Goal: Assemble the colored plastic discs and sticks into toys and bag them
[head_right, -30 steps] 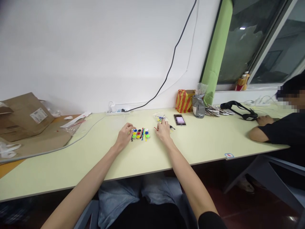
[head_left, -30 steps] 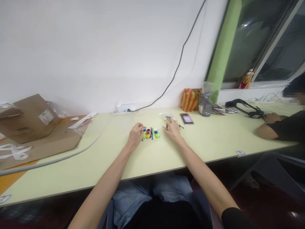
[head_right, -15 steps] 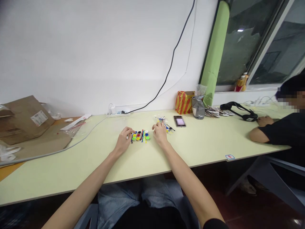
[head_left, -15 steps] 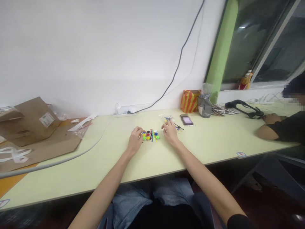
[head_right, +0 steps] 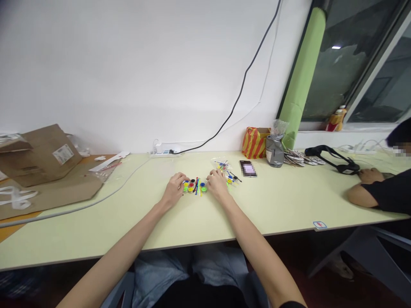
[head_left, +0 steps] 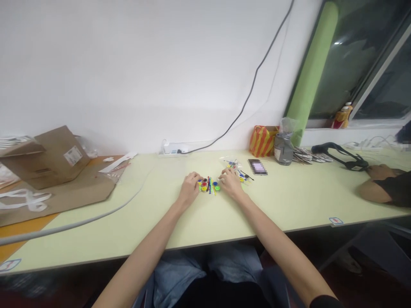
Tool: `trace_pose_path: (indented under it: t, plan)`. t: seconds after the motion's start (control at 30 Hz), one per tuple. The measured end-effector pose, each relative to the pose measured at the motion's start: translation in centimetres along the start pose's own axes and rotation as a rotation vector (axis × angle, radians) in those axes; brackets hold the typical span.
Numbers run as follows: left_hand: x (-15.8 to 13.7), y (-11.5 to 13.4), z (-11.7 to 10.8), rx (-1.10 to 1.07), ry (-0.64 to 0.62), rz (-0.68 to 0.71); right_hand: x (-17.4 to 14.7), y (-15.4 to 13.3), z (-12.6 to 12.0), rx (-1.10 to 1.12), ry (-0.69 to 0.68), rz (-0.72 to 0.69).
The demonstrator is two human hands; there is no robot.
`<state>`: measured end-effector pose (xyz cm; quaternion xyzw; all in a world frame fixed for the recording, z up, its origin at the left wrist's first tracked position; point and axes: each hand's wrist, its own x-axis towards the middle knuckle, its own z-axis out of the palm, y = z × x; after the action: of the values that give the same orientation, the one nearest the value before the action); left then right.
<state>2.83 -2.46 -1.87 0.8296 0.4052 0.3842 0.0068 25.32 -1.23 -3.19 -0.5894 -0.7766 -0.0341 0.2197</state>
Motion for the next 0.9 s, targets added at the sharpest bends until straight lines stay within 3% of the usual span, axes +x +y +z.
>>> trace_pose_path:
  t: [0.47,0.67,0.73,0.9]
  plan:
    - [-0.7,0.9,0.4,-0.047,0.023,-0.023,0.0,0.9,-0.5,0.130,-0.048,0.060]
    - [-0.7,1.9,0.8,-0.101,-0.025,0.017,0.3,2.0,-1.3,0.208,-0.091,0.035]
    - [-0.5,2.1,1.1,-0.117,-0.052,0.032,0.3,1.9,-1.5,0.247,-0.042,0.034]
    - [-0.1,2.2,1.2,-0.158,-0.084,0.036,0.0,-0.7,-2.2,0.538,0.250,-0.037]
